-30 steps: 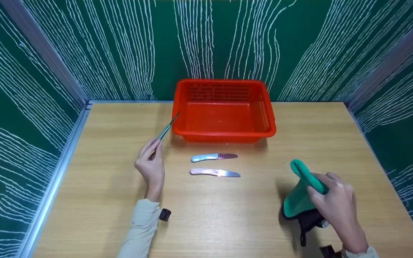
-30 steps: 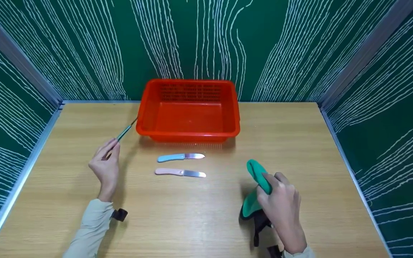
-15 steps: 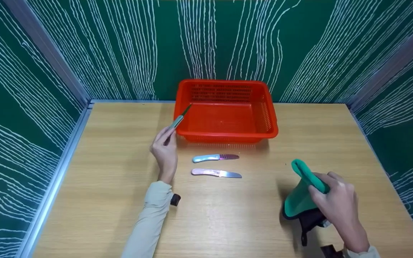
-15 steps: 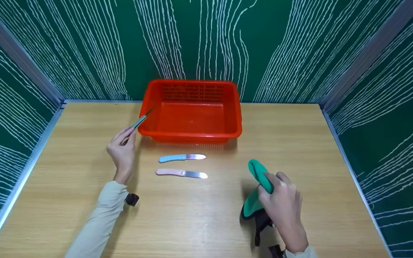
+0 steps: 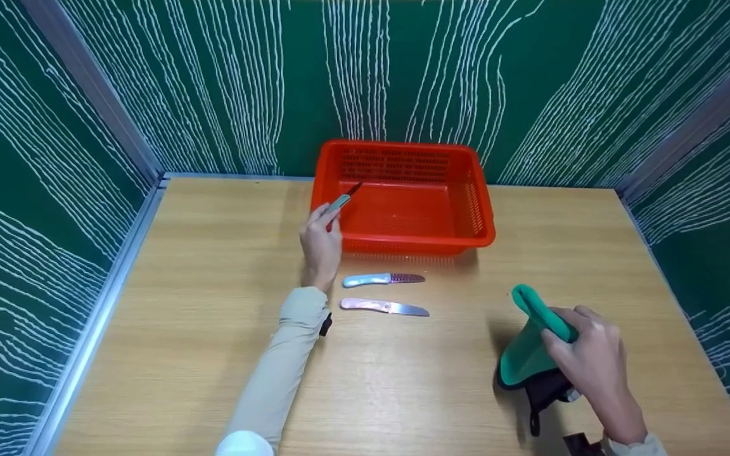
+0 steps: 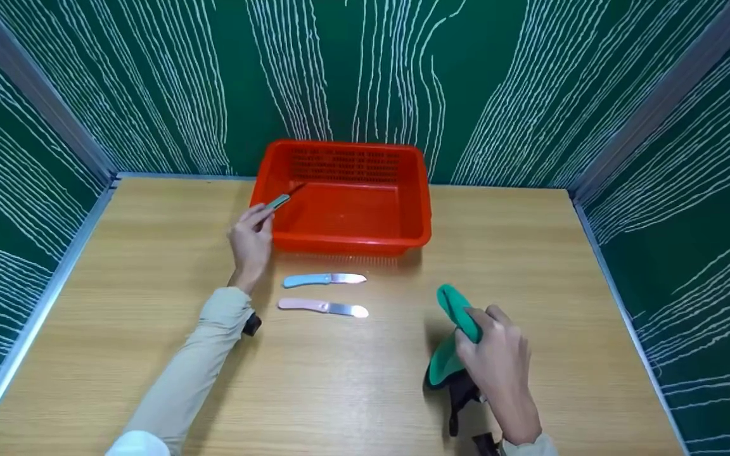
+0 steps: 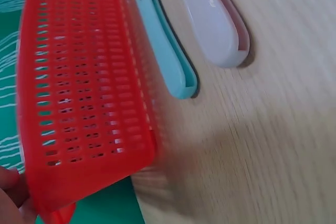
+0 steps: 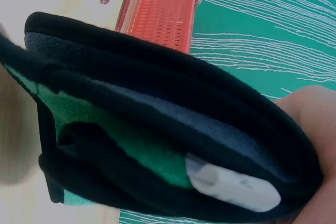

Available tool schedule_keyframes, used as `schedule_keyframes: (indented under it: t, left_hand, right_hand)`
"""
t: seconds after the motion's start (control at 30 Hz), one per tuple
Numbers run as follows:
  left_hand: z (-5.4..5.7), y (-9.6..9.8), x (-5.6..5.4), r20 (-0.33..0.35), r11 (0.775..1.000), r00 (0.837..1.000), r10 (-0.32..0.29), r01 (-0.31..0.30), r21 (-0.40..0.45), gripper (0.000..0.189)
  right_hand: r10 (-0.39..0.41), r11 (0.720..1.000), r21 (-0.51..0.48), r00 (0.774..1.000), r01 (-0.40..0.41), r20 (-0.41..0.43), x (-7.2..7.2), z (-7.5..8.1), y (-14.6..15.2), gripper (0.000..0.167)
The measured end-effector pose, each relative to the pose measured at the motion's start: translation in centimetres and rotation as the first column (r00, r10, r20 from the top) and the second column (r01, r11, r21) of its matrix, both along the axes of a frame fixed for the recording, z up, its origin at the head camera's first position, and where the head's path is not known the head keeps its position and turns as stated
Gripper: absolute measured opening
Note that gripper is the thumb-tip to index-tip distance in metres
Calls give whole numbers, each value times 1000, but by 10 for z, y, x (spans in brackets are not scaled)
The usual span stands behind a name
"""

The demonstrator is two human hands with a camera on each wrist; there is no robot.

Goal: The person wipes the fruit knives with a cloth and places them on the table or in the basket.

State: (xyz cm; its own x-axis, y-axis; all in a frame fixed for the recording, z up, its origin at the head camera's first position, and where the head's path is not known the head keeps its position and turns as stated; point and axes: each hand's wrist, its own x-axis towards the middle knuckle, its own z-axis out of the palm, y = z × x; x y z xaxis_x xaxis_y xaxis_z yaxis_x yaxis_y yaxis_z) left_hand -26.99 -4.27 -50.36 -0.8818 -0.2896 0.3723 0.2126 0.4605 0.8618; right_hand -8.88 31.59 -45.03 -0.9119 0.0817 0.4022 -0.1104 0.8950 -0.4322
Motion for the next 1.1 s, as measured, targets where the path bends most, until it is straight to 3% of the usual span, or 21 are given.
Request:
schedule_keyframes:
  t: [0.13,0.33,0.53,0.67,0.87,1.0,1.1]
  left_hand:
    - [-1,1,-7,56,995,998,-20,25,-99,28]
    - [1,5,-15,129,965,991,-17,50,-257,29]
    - [7,14,-19,304,959,953,1,85,-270,31]
    - [11,16,-26,330,948,944,0,105,-302,24]
    - [17,15,-32,396,918,918,7,151,-368,16]
    - [18,15,-34,421,914,907,-7,177,-365,14]
    - [17,14,-35,431,924,902,-21,182,-336,16]
  right_hand:
    - [19,1000,-10,1000,-19,-5,-1,-2,-1,22]
    - [44,999,-29,999,-45,-25,-1,-6,-2,21]
    - [45,999,-28,999,-45,4,-2,-8,-4,22]
    - [58,998,-31,998,-57,34,-4,-10,-5,22]
    - [81,996,-27,996,-80,43,-7,-20,-7,22]
    - [94,995,-28,995,-94,35,-9,-24,-8,22]
    - [94,995,-25,995,-94,28,-9,-24,-8,22]
